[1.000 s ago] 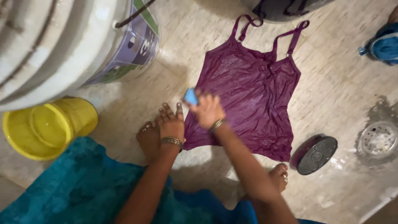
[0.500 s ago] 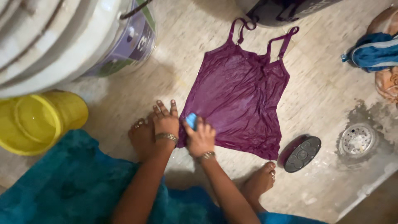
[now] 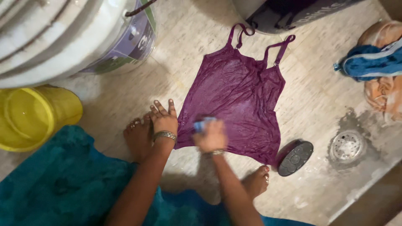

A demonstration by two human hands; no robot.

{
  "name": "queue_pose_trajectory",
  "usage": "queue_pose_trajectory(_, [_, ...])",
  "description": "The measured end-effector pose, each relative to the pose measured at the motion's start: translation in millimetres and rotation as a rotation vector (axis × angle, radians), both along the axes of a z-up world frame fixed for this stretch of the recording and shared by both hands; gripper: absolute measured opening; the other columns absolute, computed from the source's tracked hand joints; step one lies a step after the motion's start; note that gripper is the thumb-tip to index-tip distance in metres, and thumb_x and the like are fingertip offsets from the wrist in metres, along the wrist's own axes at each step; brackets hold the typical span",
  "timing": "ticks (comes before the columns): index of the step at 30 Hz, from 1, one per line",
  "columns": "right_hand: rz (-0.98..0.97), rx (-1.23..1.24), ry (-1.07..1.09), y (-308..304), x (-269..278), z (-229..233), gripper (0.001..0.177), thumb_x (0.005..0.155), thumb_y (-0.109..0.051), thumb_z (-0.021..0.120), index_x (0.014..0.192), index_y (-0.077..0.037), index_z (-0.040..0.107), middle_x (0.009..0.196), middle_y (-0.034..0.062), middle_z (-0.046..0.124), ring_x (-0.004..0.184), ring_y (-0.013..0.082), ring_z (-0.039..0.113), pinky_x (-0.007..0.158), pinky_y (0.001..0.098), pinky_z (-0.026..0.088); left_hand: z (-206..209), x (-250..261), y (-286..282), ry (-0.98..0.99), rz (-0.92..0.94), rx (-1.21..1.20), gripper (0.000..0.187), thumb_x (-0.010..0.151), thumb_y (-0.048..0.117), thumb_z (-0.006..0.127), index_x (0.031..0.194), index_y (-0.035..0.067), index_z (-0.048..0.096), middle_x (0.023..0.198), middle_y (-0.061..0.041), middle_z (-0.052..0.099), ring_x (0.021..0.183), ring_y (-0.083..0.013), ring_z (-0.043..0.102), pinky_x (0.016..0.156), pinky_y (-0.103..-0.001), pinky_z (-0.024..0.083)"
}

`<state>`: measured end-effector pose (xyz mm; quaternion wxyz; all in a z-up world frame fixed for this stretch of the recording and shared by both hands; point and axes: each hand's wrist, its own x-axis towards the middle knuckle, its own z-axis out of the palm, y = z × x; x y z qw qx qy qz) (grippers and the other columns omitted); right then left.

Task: The person hand-washes several garments on a tiled floor. They scrub a blue top, a purple top, and a patterned dress with a bar of soap and a scrubbing pad, then wring out each item and place it into a bucket.

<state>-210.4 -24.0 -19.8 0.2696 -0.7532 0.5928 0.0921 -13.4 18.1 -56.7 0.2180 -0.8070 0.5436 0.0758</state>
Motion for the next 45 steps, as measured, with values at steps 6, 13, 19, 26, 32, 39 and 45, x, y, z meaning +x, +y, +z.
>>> queue_pose_trajectory(6, [0.492,-0.129,0.007,-18.6,9.3,-17.0,0.029,0.082,-0.027,0.059,0.108,-0.027,0.073,0.147,0.0196,0.047,0.137,0.0459,0.039,0.105,0.0738,0.025,-5.0,3.0,-4.5,0.052,0.046,0.049,0.060,0.102,0.019,0.038,0.161,0.018,0.029,0.154,-0.041,0.032,0.137,-0.0565,0.041,0.109,-0.065,0.037])
queue_pose_trajectory(13, [-0.018,-0.740,0.159,-134.2,-149.6,-42.2,0.050,0.096,-0.028,0.055,0.144,-0.015,0.063,0.145,0.0313,0.046,0.112,0.0479,0.052,0.091,0.0583,0.043,-7.3,3.3,-3.8,0.041,0.046,0.000,0.060,0.102,0.018,0.038,0.161,0.019,0.032,0.154,-0.041,0.033,0.136,-0.0570,0.042,0.107,-0.065,0.039])
queue_pose_trajectory(19, [0.011,-0.462,-0.186,2.5,10.3,-65.2,0.061,0.098,-0.026,0.051,0.148,0.008,0.049,0.154,0.0338,0.039,0.148,0.0528,0.032,0.118,0.0712,0.025,-1.8,4.7,3.5,0.067,0.043,0.006,0.059,0.102,0.018,0.038,0.161,0.017,0.032,0.154,-0.041,0.032,0.138,-0.0567,0.042,0.108,-0.063,0.039])
queue_pose_trajectory(26, [0.601,-0.013,0.316,-91.9,-17.0,-21.9,0.033,0.099,-0.035,0.055,0.130,-0.042,0.063,0.158,0.0173,0.042,0.126,0.0376,0.055,0.097,0.0519,0.046,0.1,6.0,-6.4,0.088,0.043,0.015,0.060,0.101,0.018,0.038,0.161,0.017,0.032,0.154,-0.041,0.032,0.137,-0.0560,0.041,0.109,-0.064,0.036])
queue_pose_trajectory(32, [0.186,-0.513,0.128,-170.6,-88.4,-33.3,0.058,0.097,-0.031,0.062,0.153,-0.024,0.046,0.156,0.0311,0.041,0.121,0.0503,0.051,0.097,0.0553,0.048,-6.0,6.4,-0.8,0.077,0.043,0.033,0.059,0.102,0.018,0.037,0.160,0.018,0.031,0.154,-0.039,0.033,0.137,-0.0561,0.042,0.108,-0.065,0.037])
queue_pose_trajectory(39, [0.561,-0.370,-0.162,65.3,10.1,-40.3,0.025,0.094,-0.024,0.056,0.111,-0.011,0.069,0.119,0.0246,0.062,0.105,0.0448,0.057,0.088,0.0657,0.043,7.4,5.2,-4.8,0.084,0.029,0.078,0.062,0.101,0.020,0.036,0.163,0.018,0.029,0.154,-0.040,0.032,0.136,-0.0559,0.042,0.106,-0.065,0.035])
queue_pose_trajectory(45, [-0.256,-0.071,0.264,11.5,-136.8,-20.4,0.034,0.114,-0.032,0.045,0.121,-0.007,0.066,0.120,0.0191,0.065,0.109,0.0325,0.064,0.094,0.0477,0.056,35.1,7.6,-2.7,0.072,0.024,0.104,0.058,0.103,0.023,0.037,0.160,0.027,0.027,0.161,-0.027,0.031,0.142,-0.0462,0.040,0.117,-0.066,0.025])
